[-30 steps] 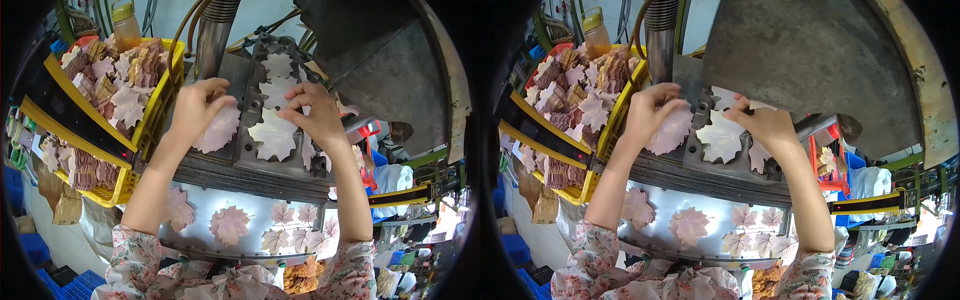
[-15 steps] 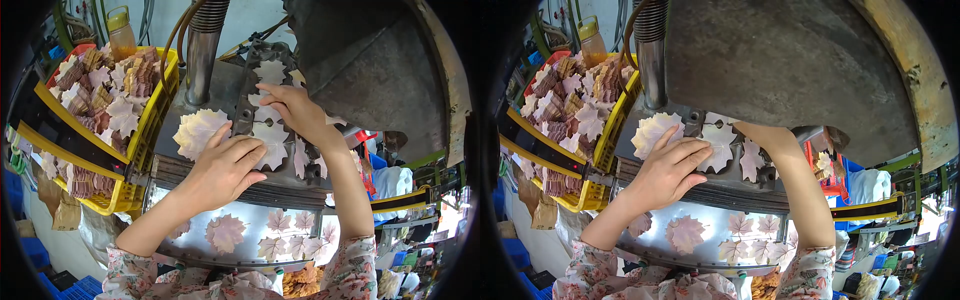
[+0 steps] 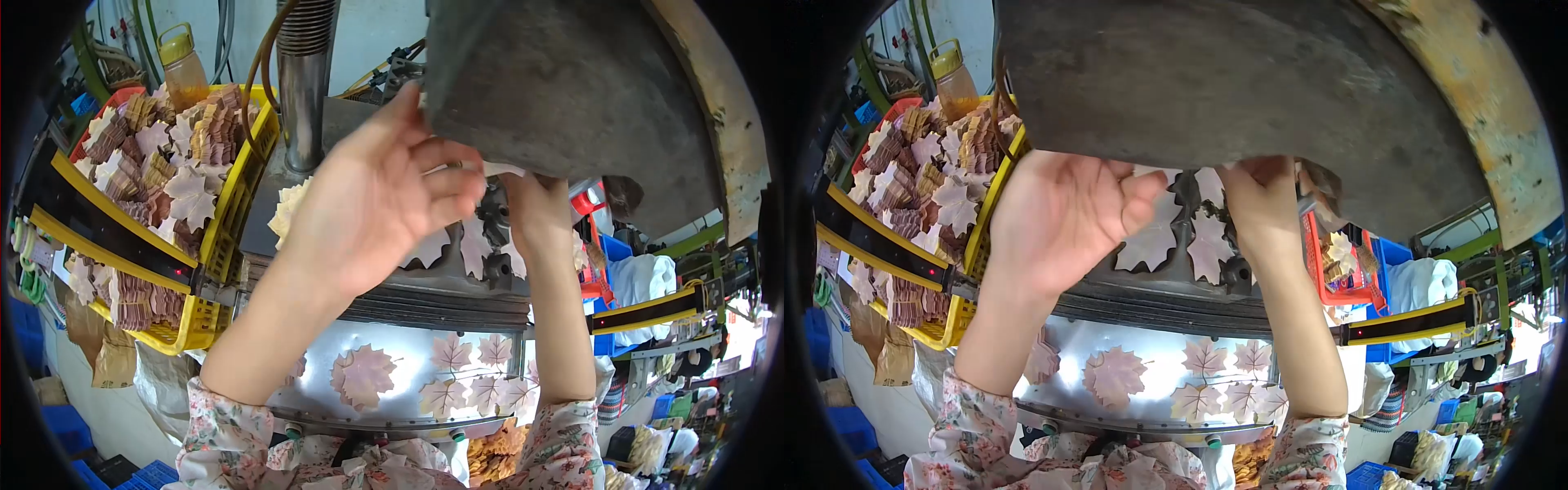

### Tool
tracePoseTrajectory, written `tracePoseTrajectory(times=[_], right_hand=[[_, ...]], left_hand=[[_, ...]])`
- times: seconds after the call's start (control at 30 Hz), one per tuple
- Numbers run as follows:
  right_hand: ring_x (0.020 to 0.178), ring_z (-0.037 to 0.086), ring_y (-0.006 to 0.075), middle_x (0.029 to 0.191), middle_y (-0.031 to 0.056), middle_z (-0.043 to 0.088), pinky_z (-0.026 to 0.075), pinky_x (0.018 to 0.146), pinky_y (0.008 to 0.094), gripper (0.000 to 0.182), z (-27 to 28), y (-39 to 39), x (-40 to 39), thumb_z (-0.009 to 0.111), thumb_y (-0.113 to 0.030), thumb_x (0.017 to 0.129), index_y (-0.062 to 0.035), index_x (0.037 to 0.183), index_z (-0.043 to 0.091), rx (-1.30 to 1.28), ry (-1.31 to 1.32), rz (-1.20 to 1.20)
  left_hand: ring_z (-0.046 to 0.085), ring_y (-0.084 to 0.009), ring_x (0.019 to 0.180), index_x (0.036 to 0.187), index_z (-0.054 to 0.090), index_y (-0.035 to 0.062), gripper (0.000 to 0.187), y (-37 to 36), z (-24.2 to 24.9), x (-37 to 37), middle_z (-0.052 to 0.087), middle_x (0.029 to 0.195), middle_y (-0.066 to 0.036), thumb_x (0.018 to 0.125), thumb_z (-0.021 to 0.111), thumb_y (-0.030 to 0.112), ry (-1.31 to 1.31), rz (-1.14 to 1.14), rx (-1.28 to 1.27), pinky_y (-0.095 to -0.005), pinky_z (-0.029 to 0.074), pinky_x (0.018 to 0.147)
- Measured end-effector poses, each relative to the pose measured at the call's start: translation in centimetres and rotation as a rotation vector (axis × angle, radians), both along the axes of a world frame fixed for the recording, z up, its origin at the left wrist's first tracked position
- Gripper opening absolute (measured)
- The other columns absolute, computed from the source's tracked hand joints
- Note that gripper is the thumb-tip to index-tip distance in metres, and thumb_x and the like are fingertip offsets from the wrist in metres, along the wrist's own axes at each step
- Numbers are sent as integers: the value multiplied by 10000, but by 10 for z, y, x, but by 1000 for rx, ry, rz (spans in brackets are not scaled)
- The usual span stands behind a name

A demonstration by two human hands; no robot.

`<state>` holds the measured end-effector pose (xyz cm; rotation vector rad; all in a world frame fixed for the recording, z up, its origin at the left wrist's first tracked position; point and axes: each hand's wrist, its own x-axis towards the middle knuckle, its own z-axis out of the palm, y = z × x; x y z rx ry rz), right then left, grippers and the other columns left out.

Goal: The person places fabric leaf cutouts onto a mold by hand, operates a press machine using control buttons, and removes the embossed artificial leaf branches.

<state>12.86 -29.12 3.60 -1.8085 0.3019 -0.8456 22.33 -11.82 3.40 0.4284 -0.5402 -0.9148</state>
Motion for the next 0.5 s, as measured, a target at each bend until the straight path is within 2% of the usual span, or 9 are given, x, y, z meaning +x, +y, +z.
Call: tracePoseTrajectory(times=[0.03, 0.07, 0.17, 0.2, 0.3, 0.33, 0.43, 0.47, 0.5], right_hand=[[1138, 595, 216, 1252, 79, 625, 489, 964, 389, 378, 4, 4, -2, 649, -2, 900, -66, 1267, 585, 264, -14, -35], [1138, 595, 216, 1252, 79, 625, 489, 964, 389, 378, 2, -2, -7, 649, -2, 900, -66, 1267, 585, 267, -15, -41], [1117, 587, 232, 1283, 110, 579, 497, 953, 402, 385, -9, -30, -15, 625, -32, 912, -79, 1290, 566, 762, -454, 743], [1117, 587, 232, 1283, 110, 579, 497, 953, 402, 385, -8, -29, -13, 625, -32, 912, -79, 1290, 566, 764, -456, 745], [918, 591, 208, 1080, 105, 604, 494, 780, 349, 196, 3, -14, 0, 601, -89, 924, -43, 1115, 596, 753, -378, 490], [851, 592, 200, 1012, 103, 613, 494, 722, 331, 150, 7, -8, 6, 593, -108, 929, -31, 1057, 606, 759, -338, 397], [652, 596, 177, 809, 98, 638, 491, 549, 278, 192, 15, 2, 15, 569, -165, 941, 5, 882, 636, 793, -201, 129], [652, 596, 177, 809, 98, 638, 491, 549, 278, 192, 10, 1, 11, 569, -165, 941, 5, 882, 636, 794, -195, 142], [638, 590, 161, 803, 92, 639, 479, 550, 266, 186, -5, -2, -11, 587, -171, 928, 0, 875, 638, 774, -66, 359]], left_hand=[[673, -324, 835, 1116, 645, -9, 277, -8, 0, 3, 683, 964, -159, 964, 604, 220, -198, 137, 101, -450, 533, 770], [674, -324, 813, 1104, 648, -9, 271, -16, -3, 6, 688, 941, -146, 960, 609, 217, -394, 273, 204, -445, 534, 755], [676, -325, 747, 1068, 658, -10, 251, -34, -21, 13, 704, 871, -108, 950, 624, 210, -983, 690, 522, -431, 538, 708], [677, -326, 725, 1056, 661, -11, 245, -38, -28, 14, 709, 847, -96, 947, 630, 207, -1183, 832, 622, -426, 539, 692], [681, -293, 818, 1123, 646, 42, 279, -61, -58, 27, 702, 973, -89, 929, 630, 242, -1120, 761, 490, -410, 548, 730], [681, -293, 818, 1123, 646, 42, 279, -69, -55, 30, 702, 973, -89, 929, 630, 242, -1117, 749, 496, -410, 548, 730], [598, -279, 1077, 1250, 566, 72, 412, -110, -21, 48, 631, 1171, -129, 961, 547, 366, -461, 333, -18, -422, 507, 892], [570, -274, 1164, 1292, 540, 82, 457, -114, -12, 55, 607, 1237, -142, 972, 519, 407, -241, 215, -196, -426, 493, 946], [570, -274, 1164, 1292, 540, 82, 457, -107, -16, 49, 607, 1237, -142, 972, 519, 407, -233, 209, -188, -426, 493, 946]])
